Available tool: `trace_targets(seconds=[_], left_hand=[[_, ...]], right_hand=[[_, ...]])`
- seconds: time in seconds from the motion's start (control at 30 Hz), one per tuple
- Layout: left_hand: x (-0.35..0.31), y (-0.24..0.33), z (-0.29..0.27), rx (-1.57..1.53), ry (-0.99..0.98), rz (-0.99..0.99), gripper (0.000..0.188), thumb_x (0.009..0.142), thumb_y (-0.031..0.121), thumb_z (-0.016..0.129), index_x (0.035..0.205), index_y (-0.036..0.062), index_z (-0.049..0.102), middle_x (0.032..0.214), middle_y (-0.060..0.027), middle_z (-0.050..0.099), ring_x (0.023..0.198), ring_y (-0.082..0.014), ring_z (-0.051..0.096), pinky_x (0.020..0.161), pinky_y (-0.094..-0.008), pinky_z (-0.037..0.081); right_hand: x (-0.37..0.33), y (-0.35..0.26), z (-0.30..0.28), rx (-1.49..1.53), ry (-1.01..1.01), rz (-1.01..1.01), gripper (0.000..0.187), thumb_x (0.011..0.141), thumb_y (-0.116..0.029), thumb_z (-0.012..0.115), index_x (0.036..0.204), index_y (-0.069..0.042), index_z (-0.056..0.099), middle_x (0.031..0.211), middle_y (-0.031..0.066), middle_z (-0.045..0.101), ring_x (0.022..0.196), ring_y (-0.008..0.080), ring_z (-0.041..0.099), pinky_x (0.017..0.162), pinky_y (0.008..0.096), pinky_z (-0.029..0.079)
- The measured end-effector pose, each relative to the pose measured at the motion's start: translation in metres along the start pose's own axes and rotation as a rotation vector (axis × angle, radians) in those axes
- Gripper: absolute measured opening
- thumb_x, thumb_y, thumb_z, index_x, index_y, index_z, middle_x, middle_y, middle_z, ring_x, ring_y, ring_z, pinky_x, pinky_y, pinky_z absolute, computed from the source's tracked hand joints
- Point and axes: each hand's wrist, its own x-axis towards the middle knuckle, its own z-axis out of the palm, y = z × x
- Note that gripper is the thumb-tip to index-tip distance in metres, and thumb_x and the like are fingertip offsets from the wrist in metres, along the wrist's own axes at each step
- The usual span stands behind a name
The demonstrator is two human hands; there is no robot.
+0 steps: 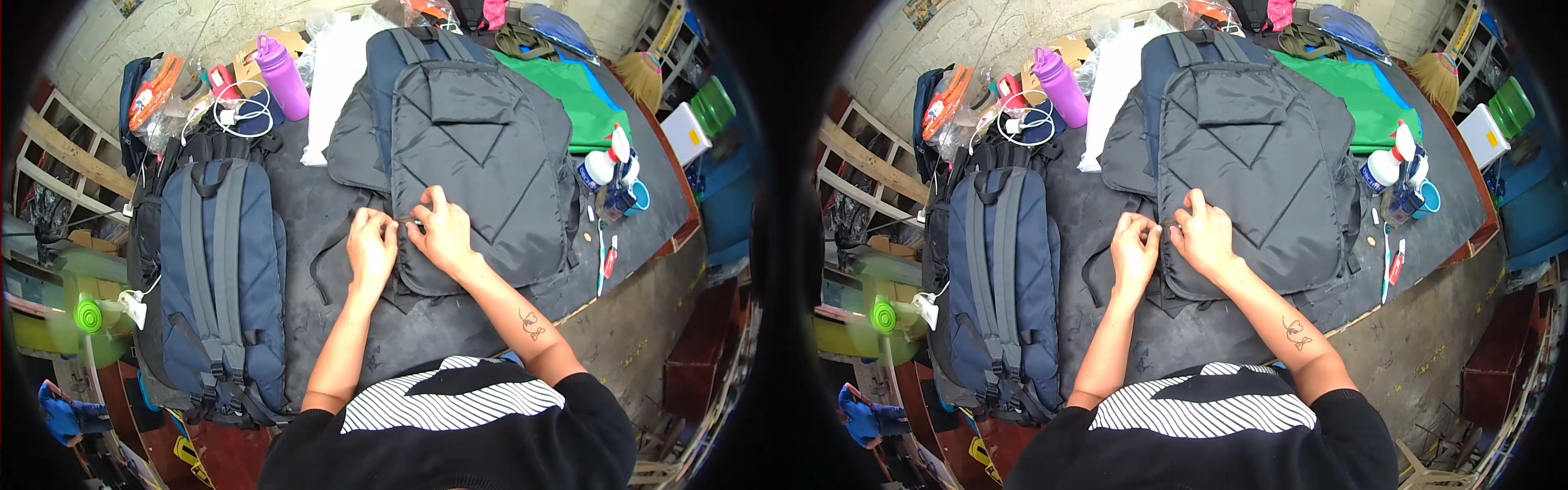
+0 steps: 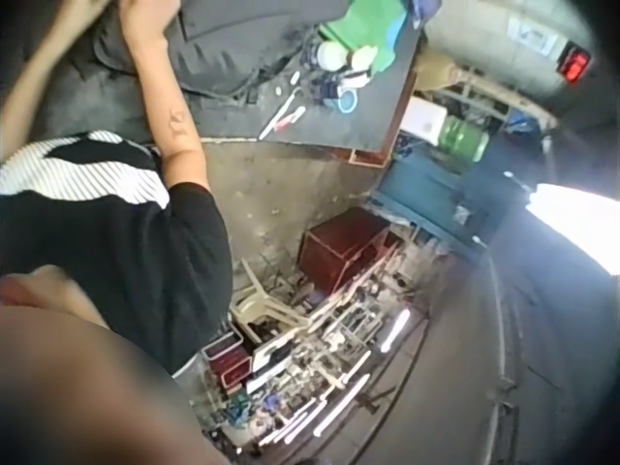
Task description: Inspecting, cleaning, and finishing backpack straps and buckles using a toothbrush and lighter to singe loose threads.
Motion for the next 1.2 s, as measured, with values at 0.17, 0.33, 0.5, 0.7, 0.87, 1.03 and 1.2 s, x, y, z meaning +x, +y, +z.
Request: trace_targets(seconds=[0.17,0.33,0.5,0.7,0.87,1.03,1.2], left_hand=[[0.003,-0.010,0.001,-0.165,-0.079,-0.008,0.003,0.080,0.000,0.063,0.079,-0.0029,0.061,0.082,-0.0068,0.055,0.064,-0.0132,0.057,0.058,-0.0260,0.046],[0.058,-0.038,0.020,-0.617,-0.005,-0.115,0.030,0.084,-0.004,0.057,0.114,0.0008,0.055,0.104,-0.0065,0.057,0.097,-0.0149,0.056,0.085,-0.0257,0.046],[0.165,-0.035,0.055,-0.681,-0.131,-0.133,0.032,0.086,0.005,0.060,0.117,-0.0016,0.054,0.100,-0.0058,0.062,0.088,-0.0108,0.058,0.079,-0.0234,0.046],[0.194,-0.028,0.082,-0.510,-0.166,-0.286,0.028,0.080,0.018,0.073,0.060,0.0005,0.062,0.057,0.0022,0.056,0.049,-0.0051,0.046,0.046,-0.0254,0.037],[0.165,-0.001,0.072,-0.942,-0.017,-0.490,0.027,0.085,0.026,0.068,0.074,0.0013,0.064,0.068,0.0007,0.058,0.060,-0.0048,0.049,0.055,-0.0223,0.039],[0.158,0.000,0.075,-1.000,0.128,-0.313,0.020,0.089,0.014,0.061,0.074,0.0012,0.057,0.068,0.0031,0.053,0.063,-0.0044,0.046,0.060,-0.0203,0.036],[0.154,-0.006,0.081,-0.804,0.280,-0.153,0.014,0.092,0.008,0.053,0.081,0.0008,0.051,0.074,-0.0013,0.054,0.066,-0.0074,0.045,0.061,-0.0231,0.038]], right_hand=[[-0.001,0.008,0.001,0.051,0.026,0.050,0.017,0.067,-0.016,0.073,0.079,-0.007,0.064,0.097,0.0081,0.052,0.064,0.0265,0.058,0.058,0.0373,0.047],[0.008,0.024,-0.006,0.186,0.317,0.207,0.026,0.075,-0.012,0.070,0.098,-0.005,0.060,0.098,0.0113,0.051,0.075,0.0279,0.059,0.063,0.0362,0.049],[-0.019,0.033,-0.003,0.292,0.233,0.303,0.034,0.080,-0.010,0.066,0.110,-0.001,0.051,0.104,0.0154,0.050,0.087,0.0299,0.058,0.071,0.0360,0.049],[-0.048,0.021,-0.021,0.322,0.085,0.368,0.031,0.076,-0.013,0.068,0.102,-0.003,0.055,0.099,0.0142,0.053,0.084,0.0328,0.059,0.071,0.0397,0.049],[0.033,0.029,-0.057,0.086,0.237,0.174,0.027,0.072,-0.010,0.067,0.097,-0.006,0.057,0.096,0.0138,0.050,0.080,0.0334,0.057,0.065,0.0417,0.047],[0.108,0.039,-0.046,-0.062,0.261,0.046,0.024,0.068,-0.012,0.070,0.089,-0.006,0.061,0.094,0.0106,0.050,0.072,0.0300,0.059,0.063,0.0400,0.048],[0.132,0.040,-0.020,-0.126,0.227,-0.011,0.020,0.064,-0.013,0.072,0.079,-0.004,0.063,0.092,0.0083,0.050,0.063,0.0265,0.059,0.058,0.0379,0.047]])
